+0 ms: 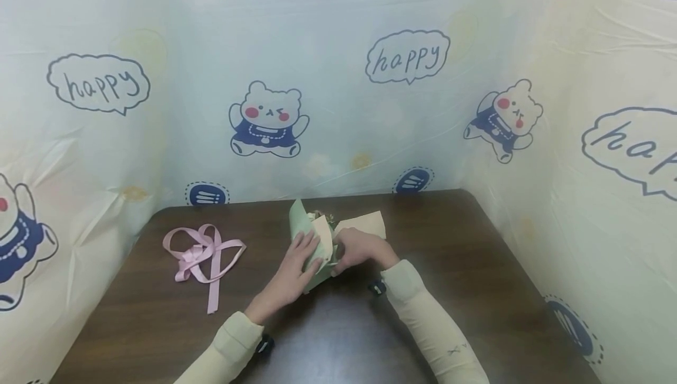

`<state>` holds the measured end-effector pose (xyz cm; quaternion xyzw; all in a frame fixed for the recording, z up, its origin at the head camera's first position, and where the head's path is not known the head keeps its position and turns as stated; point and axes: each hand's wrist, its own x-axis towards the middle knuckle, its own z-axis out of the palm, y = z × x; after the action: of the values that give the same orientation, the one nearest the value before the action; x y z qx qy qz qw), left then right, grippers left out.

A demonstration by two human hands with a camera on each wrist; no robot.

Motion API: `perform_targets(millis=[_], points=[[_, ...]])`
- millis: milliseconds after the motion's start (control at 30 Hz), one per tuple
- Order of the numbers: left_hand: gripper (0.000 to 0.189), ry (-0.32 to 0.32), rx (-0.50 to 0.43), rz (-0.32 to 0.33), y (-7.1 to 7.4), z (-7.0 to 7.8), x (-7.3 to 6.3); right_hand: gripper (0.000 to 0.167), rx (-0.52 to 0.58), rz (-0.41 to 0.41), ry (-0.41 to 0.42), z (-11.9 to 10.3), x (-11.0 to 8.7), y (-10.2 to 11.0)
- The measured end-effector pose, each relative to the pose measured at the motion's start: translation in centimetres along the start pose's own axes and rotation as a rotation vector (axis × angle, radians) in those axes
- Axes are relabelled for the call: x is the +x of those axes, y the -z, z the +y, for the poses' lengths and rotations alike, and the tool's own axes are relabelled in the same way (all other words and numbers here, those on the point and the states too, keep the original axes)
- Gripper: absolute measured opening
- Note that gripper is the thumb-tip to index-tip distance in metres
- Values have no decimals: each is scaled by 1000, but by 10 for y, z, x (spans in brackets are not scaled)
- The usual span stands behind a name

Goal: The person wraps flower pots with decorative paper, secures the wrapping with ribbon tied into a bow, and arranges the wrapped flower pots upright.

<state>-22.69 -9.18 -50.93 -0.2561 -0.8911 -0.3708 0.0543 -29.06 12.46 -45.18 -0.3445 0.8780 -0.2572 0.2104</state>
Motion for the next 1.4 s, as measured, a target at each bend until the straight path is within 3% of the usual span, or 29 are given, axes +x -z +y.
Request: perform_targets(millis=[300, 500, 767, 933, 1067, 1233, 1400], points=[[58, -83, 203, -112, 8, 1, 6, 26, 2, -6, 32, 3, -1, 0], [51, -175, 344, -107, 9, -3, 9, 27, 20, -25, 42, 3, -2, 2], [53, -209, 413, -87, 7, -5, 11, 38, 6, -72, 58, 9, -10, 8], [55, -221, 436, -79, 4, -5, 12, 63, 17, -59, -71, 15, -24, 16], [55, -227, 430, -71, 1, -6, 13, 50, 0, -2, -187, 24, -29, 22], [59, -226, 435, -73, -2, -6, 16, 42, -70, 62, -328, 35, -21, 24], [61, -233, 431, -73, -2, -4, 18, 40, -71, 36, -450, 47, -7, 19]])
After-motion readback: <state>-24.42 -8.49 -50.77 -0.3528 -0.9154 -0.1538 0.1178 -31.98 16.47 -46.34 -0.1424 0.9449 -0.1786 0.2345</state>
